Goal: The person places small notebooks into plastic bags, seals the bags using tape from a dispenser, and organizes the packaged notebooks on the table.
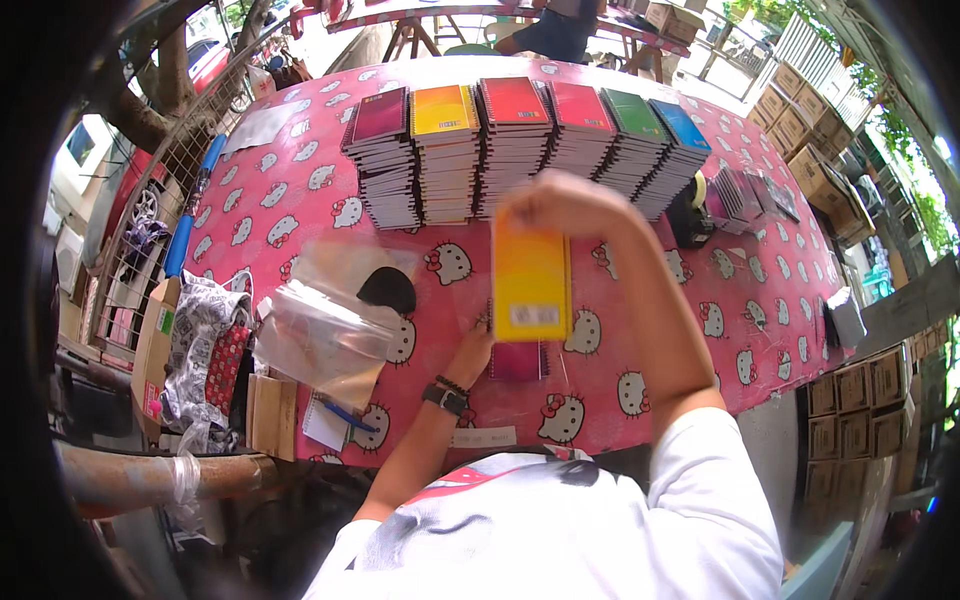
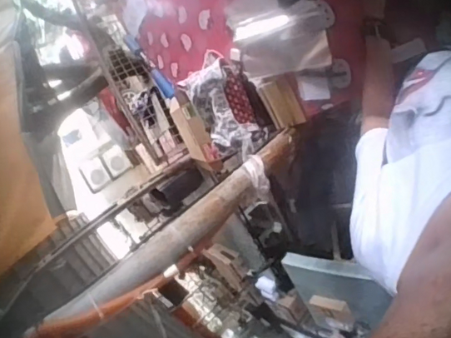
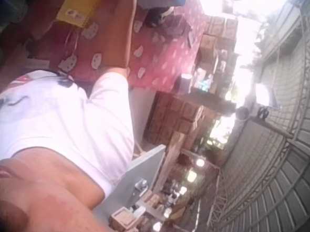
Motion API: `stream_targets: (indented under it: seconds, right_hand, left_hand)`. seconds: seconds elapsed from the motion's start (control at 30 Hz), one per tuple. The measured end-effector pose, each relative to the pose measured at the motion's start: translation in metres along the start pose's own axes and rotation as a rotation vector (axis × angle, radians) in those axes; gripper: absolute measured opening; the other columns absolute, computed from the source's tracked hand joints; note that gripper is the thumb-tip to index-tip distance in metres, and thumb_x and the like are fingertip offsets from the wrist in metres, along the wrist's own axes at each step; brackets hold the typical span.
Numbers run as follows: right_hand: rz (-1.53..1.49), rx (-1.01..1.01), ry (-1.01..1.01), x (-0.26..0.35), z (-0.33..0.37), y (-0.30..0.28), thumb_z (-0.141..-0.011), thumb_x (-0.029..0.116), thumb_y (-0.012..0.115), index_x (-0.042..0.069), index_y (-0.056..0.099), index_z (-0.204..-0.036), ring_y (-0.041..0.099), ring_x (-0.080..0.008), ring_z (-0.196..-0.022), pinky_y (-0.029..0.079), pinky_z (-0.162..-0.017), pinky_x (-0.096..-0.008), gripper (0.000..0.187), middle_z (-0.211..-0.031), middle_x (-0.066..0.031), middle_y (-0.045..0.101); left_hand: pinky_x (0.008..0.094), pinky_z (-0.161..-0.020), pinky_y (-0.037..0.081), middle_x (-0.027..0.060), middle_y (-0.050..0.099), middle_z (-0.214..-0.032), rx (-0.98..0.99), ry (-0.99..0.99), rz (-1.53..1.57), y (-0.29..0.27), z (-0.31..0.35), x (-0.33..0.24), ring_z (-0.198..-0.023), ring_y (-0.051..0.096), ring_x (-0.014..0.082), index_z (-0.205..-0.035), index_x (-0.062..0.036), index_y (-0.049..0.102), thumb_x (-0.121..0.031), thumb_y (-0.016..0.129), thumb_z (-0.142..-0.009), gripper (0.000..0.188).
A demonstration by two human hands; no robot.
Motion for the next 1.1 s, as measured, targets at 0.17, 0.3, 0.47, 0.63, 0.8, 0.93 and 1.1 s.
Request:
stream_targets:
  seconds: [0.17, 0.3, 0.47, 0.63, 0.8, 0.93, 1.1]
  right_hand:
    - [-0.012, 0.109, 0.219, -0.104, 0.030, 0.142, -0.078, 0.019, 0.062, 0.005, 0.063, -0.101, 0.061, -0.0257, -0.085, 0.047, -0.077, -0.0367, 0.028, -0.093, -0.0135, 0.065]
    - [0.126, -0.316, -0.055, -0.087, 0.015, 0.093, -0.074, 0.014, 0.063, 0.007, 0.065, -0.093, 0.059, -0.0295, -0.087, 0.047, -0.078, -0.0381, 0.020, -0.087, -0.0125, 0.064]
    - [0.477, -0.902, -0.241, 0.006, -0.009, -0.069, -0.077, 0.012, 0.063, 0.011, 0.062, -0.102, 0.053, -0.0311, -0.095, 0.043, -0.091, -0.0383, 0.025, -0.103, -0.0126, 0.058]
    - [0.872, -0.462, -0.123, -0.016, -0.079, -0.075, -0.077, 0.022, 0.067, 0.020, 0.049, -0.124, 0.048, -0.0311, -0.110, 0.041, -0.095, -0.0446, 0.051, -0.125, -0.0124, 0.044]
    - [0.731, -0.663, 0.124, -0.035, -0.075, -0.101, -0.075, 0.029, 0.070, 0.016, 0.045, -0.126, 0.049, -0.0304, -0.110, 0.041, -0.090, -0.0464, 0.058, -0.116, -0.0129, 0.053]
    - [0.814, -0.623, 0.337, -0.050, -0.057, -0.097, -0.076, 0.030, 0.070, 0.012, 0.057, -0.108, 0.050, -0.0274, -0.108, 0.039, -0.087, -0.0435, 0.039, -0.103, -0.0094, 0.061]
    - [0.834, -0.679, 0.098, -0.049, -0.049, -0.097, -0.076, 0.026, 0.069, 0.011, 0.061, -0.101, 0.053, -0.0224, -0.102, 0.038, -0.087, -0.0401, 0.030, -0.098, -0.0043, 0.064]
  left_hand:
    - [0.0381, -0.077, 0.046, 0.0149, 0.064, -0.089, -0.012, 0.136, -0.164, 0.002, -0.017, 0.014, -0.086, 0.061, 0.0294, -0.097, 0.0001, 0.057, -0.024, 0.059, -0.083, 0.028]
    - [0.0365, -0.078, 0.047, 0.0147, 0.065, -0.091, 0.007, 0.148, -0.223, 0.013, -0.003, -0.013, -0.087, 0.063, 0.0274, -0.098, 0.0006, 0.059, -0.021, 0.065, -0.078, 0.031]
    - [0.0355, -0.080, 0.047, 0.0147, 0.065, -0.097, 0.036, 0.059, -0.215, 0.007, 0.010, -0.034, -0.091, 0.063, 0.0267, -0.102, 0.0014, 0.059, -0.017, 0.067, -0.076, 0.033]
    - [0.0362, -0.081, 0.046, 0.0156, 0.065, -0.099, 0.013, 0.093, -0.207, 0.010, 0.005, -0.023, -0.093, 0.062, 0.0275, -0.102, 0.0021, 0.058, -0.018, 0.067, -0.075, 0.034]
    - [0.0364, -0.082, 0.046, 0.0163, 0.064, -0.099, 0.002, 0.167, -0.154, 0.005, -0.002, -0.011, -0.094, 0.062, 0.0282, -0.101, 0.0025, 0.058, -0.017, 0.067, -0.075, 0.034]
    - [0.0324, -0.083, 0.045, 0.0114, 0.063, -0.102, 0.086, 0.109, -0.179, 0.014, 0.004, -0.024, -0.094, 0.060, 0.0201, -0.109, 0.0012, 0.054, -0.012, 0.066, -0.076, 0.038]
    - [0.0310, -0.082, 0.045, 0.0101, 0.063, -0.100, 0.104, 0.073, -0.175, 0.015, 0.003, -0.016, -0.093, 0.060, 0.0185, -0.110, 0.0011, 0.053, -0.011, 0.065, -0.077, 0.037]
Point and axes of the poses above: each hand's wrist, its own z-axis away from the middle knuckle, its own y-axis out of the palm, x = y × z, the point moved 10 cm from there along -z, towards the middle knuckle
